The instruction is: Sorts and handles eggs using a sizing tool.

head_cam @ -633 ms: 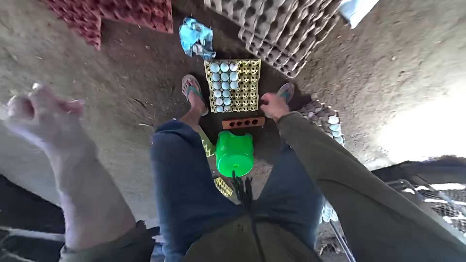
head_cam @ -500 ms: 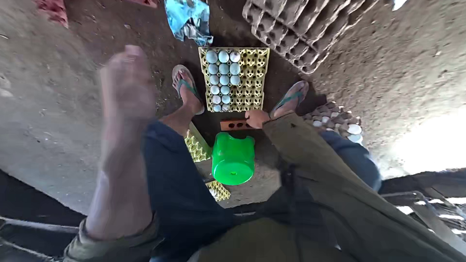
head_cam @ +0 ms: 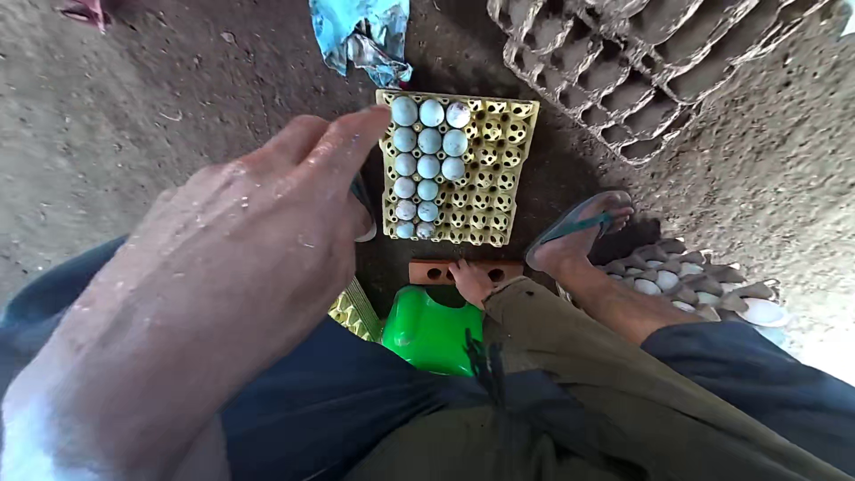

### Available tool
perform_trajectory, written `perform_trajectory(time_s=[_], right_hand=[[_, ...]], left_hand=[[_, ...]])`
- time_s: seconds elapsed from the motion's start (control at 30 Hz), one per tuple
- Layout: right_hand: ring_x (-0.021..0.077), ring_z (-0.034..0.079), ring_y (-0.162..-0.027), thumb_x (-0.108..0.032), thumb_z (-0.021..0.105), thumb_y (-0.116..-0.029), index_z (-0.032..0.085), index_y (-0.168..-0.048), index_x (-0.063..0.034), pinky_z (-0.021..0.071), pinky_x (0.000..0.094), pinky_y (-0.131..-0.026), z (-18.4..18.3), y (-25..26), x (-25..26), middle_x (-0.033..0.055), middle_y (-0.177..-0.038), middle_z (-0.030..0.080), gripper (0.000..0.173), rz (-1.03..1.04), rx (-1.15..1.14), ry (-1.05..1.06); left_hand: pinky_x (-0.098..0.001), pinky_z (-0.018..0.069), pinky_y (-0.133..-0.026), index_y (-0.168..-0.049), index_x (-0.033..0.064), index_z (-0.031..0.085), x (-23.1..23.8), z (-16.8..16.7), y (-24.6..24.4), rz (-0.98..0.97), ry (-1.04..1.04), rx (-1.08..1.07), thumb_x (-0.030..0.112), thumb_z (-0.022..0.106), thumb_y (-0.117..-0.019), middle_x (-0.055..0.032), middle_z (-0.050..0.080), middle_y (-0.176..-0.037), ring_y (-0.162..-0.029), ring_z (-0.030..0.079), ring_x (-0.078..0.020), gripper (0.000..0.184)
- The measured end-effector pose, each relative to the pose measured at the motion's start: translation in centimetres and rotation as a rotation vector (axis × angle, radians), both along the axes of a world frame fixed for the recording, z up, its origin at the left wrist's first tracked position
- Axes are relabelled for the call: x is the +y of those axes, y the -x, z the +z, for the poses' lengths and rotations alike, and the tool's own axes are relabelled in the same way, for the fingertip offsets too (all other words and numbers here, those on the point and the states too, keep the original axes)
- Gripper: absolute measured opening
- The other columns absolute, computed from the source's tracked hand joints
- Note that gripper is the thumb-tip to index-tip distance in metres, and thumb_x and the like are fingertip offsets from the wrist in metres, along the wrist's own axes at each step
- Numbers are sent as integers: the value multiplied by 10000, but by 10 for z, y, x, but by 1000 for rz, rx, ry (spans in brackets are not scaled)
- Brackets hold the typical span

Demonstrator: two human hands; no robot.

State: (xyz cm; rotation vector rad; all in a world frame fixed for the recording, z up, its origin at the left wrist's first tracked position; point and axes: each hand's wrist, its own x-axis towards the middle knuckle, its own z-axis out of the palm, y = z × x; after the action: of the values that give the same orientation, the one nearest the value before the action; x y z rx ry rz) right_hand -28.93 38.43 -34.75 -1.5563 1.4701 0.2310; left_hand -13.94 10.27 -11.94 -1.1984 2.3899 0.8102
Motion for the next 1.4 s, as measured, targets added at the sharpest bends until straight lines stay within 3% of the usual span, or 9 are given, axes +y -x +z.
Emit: perform_trajectory(time_s=[0.13,0.33,0.43,0.57,0.7,0.9,1.07,1.27,1.4], right_hand=[[480,589,-1228,-46,453,-1040,399,-1513,-71,519,606,-959,-78,-21,39,276,-1459,491,476,27,97,-396],[485,538,-1291,19,472,-1016,494,-1425,50,479,641,-995,-77,-30,33,297,-1466,478,411,118,225,-245],[466,524,-1311,-31,523,-1007,532,-1380,56,456,650,-996,-66,-39,35,284,-1443,509,383,221,236,-129],[492,578,-1224,-115,513,-1034,569,-1315,77,474,643,-945,-22,-35,12,305,-1345,574,344,351,154,48],[483,682,-993,-6,493,-1006,645,-1161,86,562,594,-827,48,-42,-7,302,-1104,667,235,444,56,445],[420,675,-1016,7,553,-983,699,-1171,-38,547,559,-761,159,-51,-28,217,-1137,681,242,576,39,778],[247,683,-776,-42,634,-935,759,-937,-130,508,400,-603,191,-66,-48,61,-910,719,153,576,26,1346],[314,679,-1025,4,675,-915,746,-1120,-115,521,546,-837,253,-48,-85,120,-1102,702,248,390,-22,1121],[199,679,-926,-116,590,-1011,682,-1042,15,567,384,-852,289,52,-115,121,-1006,693,163,-180,-282,728]], left_hand=[[-604,520,-675,-1558,223,395,23,17,-16,-40,27,61,227,329,-1002,-151,594,-1341,-964,675,-379,560],[-621,443,-1015,-1558,204,397,37,36,-40,-43,-32,163,177,380,-1019,-139,544,-1450,-1296,553,-345,541],[-584,480,-993,-1506,178,454,42,38,-53,-49,-69,172,167,376,-1064,-130,608,-1367,-1205,622,-312,449],[-626,458,-978,-1465,126,507,41,40,-63,-77,-82,155,110,372,-1077,-171,634,-1312,-1178,625,-368,411],[-657,449,-945,-1382,87,568,48,32,-64,30,-122,207,289,333,-1119,-217,645,-1233,-1152,618,-399,405],[-729,371,-1006,-1425,-7,528,94,-8,-53,164,-423,228,655,126,-1043,-310,548,-1387,-1281,523,-491,864],[-469,557,-739,-1376,136,546,110,-37,-48,346,-843,509,737,78,-992,-152,677,-1151,-937,670,-278,853],[-271,575,-628,-1031,183,619,98,-23,-37,618,-889,927,641,129,-1041,30,690,-802,-709,662,-67,671],[-394,614,-653,-1269,177,559,59,-1,-53,860,-739,1072,657,185,-1041,-69,710,-979,-821,711,-222,649]])
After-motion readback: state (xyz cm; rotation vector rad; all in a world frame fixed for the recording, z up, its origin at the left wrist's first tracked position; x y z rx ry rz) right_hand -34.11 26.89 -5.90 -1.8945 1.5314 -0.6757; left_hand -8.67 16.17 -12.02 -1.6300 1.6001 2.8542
